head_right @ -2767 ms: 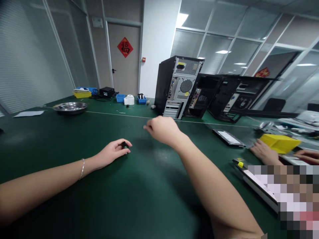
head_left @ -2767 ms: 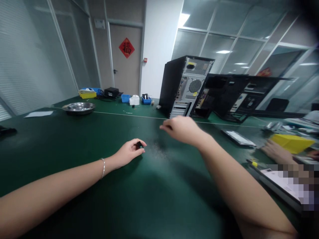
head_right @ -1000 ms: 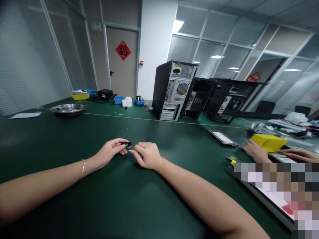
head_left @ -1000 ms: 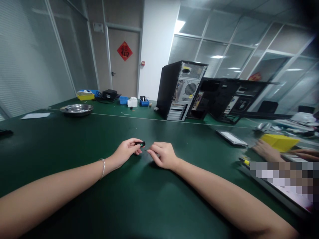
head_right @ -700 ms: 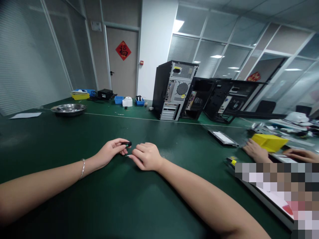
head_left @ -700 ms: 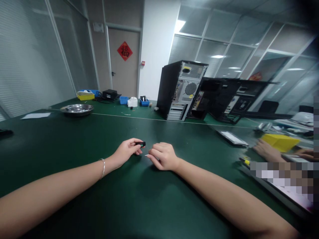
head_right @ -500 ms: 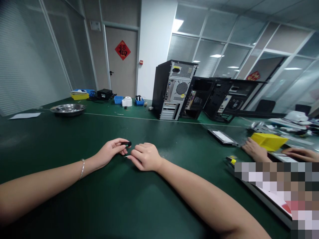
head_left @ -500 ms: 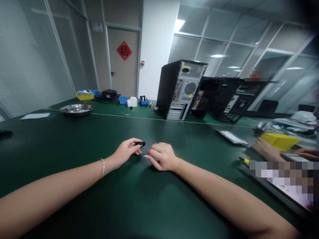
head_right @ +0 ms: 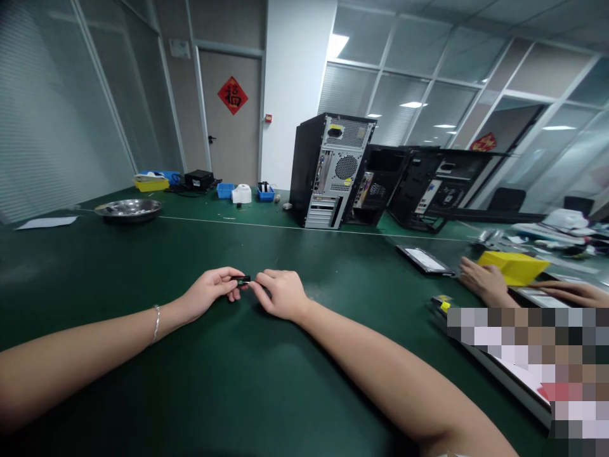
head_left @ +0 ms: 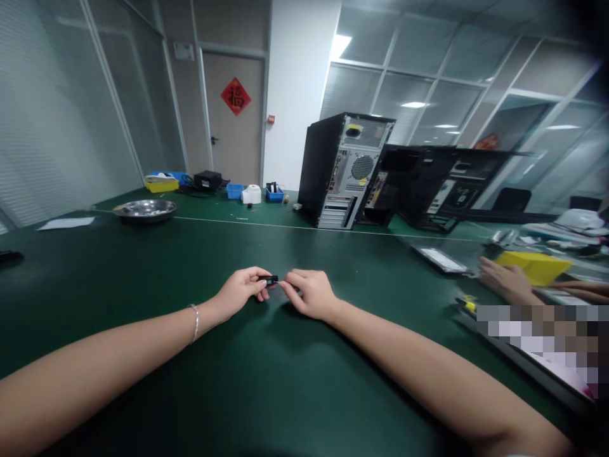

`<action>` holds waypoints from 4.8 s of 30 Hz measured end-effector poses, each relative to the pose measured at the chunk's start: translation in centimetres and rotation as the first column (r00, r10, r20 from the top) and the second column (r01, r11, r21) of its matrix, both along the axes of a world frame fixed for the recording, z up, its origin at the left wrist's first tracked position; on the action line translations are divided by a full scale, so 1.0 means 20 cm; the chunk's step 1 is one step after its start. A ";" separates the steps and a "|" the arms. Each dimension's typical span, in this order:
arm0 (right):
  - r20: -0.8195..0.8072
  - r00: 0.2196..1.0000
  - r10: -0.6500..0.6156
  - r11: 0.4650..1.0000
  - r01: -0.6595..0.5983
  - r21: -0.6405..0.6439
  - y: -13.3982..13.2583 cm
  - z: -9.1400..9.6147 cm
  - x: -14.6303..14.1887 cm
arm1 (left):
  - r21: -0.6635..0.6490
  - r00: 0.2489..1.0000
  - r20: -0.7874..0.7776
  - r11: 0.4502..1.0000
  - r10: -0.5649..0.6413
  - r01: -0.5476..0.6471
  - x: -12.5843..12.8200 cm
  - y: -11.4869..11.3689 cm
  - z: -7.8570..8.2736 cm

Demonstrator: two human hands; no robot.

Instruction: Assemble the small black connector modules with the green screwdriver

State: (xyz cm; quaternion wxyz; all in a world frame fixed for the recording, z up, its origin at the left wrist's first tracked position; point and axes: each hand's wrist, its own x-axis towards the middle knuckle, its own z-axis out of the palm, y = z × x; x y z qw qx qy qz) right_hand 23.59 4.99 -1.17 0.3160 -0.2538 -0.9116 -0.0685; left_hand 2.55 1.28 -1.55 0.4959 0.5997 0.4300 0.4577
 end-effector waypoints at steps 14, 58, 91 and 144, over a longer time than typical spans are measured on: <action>-0.040 0.998 -0.058 0.989 0.052 -0.138 0.01 0.00 -0.01 | -0.002 1.000 -0.015 1.000 -0.019 0.019 0.00 -0.01 0.01; -0.040 0.998 -0.054 0.982 0.046 -0.185 0.05 -0.03 0.00 | 0.086 0.995 -0.084 0.996 0.046 -0.039 0.00 -0.01 0.01; -0.057 0.998 0.038 0.967 -0.051 -0.251 0.05 -0.02 0.01 | 0.024 0.998 -0.062 1.000 0.020 -0.019 0.00 -0.02 0.03; -0.168 0.984 0.057 0.948 -0.106 -0.300 0.05 -0.02 0.01 | -0.027 0.982 0.101 0.987 0.161 -0.159 0.00 0.02 0.03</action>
